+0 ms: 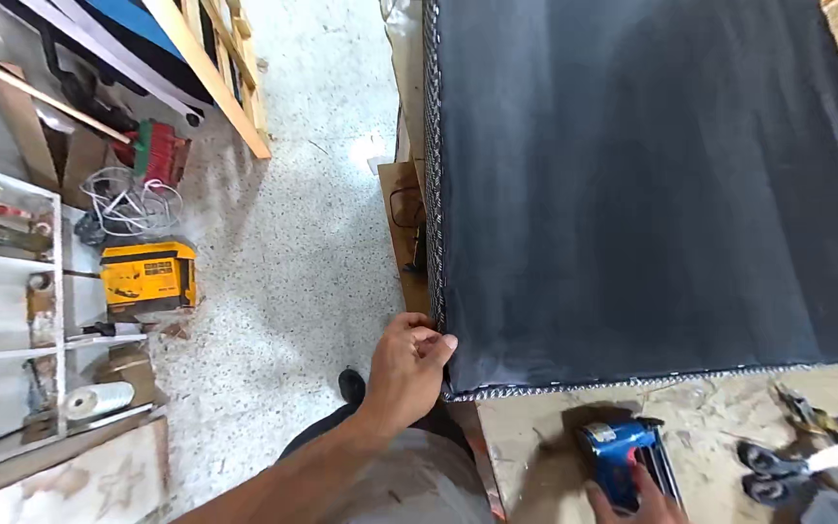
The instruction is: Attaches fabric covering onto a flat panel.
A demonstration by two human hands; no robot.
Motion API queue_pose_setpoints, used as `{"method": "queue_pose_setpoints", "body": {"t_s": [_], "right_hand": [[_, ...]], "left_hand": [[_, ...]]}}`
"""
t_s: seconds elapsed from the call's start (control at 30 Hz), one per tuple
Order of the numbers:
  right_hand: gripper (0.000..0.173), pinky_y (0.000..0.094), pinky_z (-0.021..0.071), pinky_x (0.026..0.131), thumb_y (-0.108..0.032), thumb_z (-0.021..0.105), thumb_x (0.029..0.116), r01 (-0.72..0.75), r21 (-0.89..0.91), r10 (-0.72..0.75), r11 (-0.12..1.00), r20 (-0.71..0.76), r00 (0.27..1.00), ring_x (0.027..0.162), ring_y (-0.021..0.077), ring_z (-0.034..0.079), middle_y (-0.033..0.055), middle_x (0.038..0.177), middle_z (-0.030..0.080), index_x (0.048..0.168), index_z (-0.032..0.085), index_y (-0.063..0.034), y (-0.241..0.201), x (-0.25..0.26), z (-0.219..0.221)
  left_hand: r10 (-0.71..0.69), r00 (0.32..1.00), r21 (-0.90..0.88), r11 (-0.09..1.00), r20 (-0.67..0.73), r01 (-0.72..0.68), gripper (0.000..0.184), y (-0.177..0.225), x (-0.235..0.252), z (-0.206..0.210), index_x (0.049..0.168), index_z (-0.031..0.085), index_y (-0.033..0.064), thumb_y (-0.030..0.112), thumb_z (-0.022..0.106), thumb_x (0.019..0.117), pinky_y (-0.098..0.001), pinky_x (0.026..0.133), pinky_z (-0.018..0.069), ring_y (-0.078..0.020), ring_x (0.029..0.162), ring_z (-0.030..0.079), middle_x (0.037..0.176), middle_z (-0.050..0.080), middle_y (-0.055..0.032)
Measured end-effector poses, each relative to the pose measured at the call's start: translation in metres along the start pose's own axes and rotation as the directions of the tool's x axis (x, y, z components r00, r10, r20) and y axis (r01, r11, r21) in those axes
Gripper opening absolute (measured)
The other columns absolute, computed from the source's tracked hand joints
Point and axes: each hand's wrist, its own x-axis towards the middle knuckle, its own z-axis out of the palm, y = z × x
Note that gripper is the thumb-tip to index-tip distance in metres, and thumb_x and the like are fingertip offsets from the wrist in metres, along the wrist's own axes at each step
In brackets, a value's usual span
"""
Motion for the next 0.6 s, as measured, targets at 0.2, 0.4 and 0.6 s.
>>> {"method": "queue_pose_setpoints", "body": {"t_s": [0.2,0.4,0.6], "right_hand": [[0.027,0.0382,0.0616,0.084,-0.025,0.070,0.0925,0.610,0.384,-0.482,0.693,-0.383,0.788,0.101,0.0208,0.071,0.0103,0.109,0.074,0.114,0.077,-0.0091,-0.143,0.004,-0.005],[0.024,0.0333,0.0604,0.082,-0.028,0.069,0.0929,0.635,0.466,-0.424,0.616,-0.483,0.766,0.097,0.0175,0.071,0.0054,0.103,0.074,0.111,0.077,-0.0141,-0.185,-0.005,0.046],[0.027,0.0319,0.0588,0.086,-0.032,0.069,0.0948,0.539,0.520,-0.273,0.663,-0.502,0.820,0.100,0.0186,0.070,0.0052,0.104,0.073,0.115,0.075,-0.0140,-0.200,-0.020,0.060]], "left_hand": [[0.059,0.991,0.039,0.997,0.123,-0.064,0.021,-0.015,-0.001,-0.019,0.093,0.075,0.0065,0.024,0.065,0.0990,-0.0409,0.089,0.0599,-0.0176,0.102,0.070,0.125,0.068,-0.0071],[0.767,0.291,0.408,0.042,0.572,-0.912,0.028,-0.007,0.035,-0.056,0.117,0.074,0.0206,0.019,0.052,0.1013,-0.0497,0.113,0.0438,-0.0203,0.129,0.059,0.124,0.071,-0.0001],[0.585,-0.061,0.071,-0.201,0.809,-0.977,0.019,0.023,0.075,-0.047,0.110,0.077,0.0195,0.022,0.059,0.1033,-0.0511,0.118,0.0389,-0.0162,0.121,0.064,0.116,0.074,0.0019]]}}
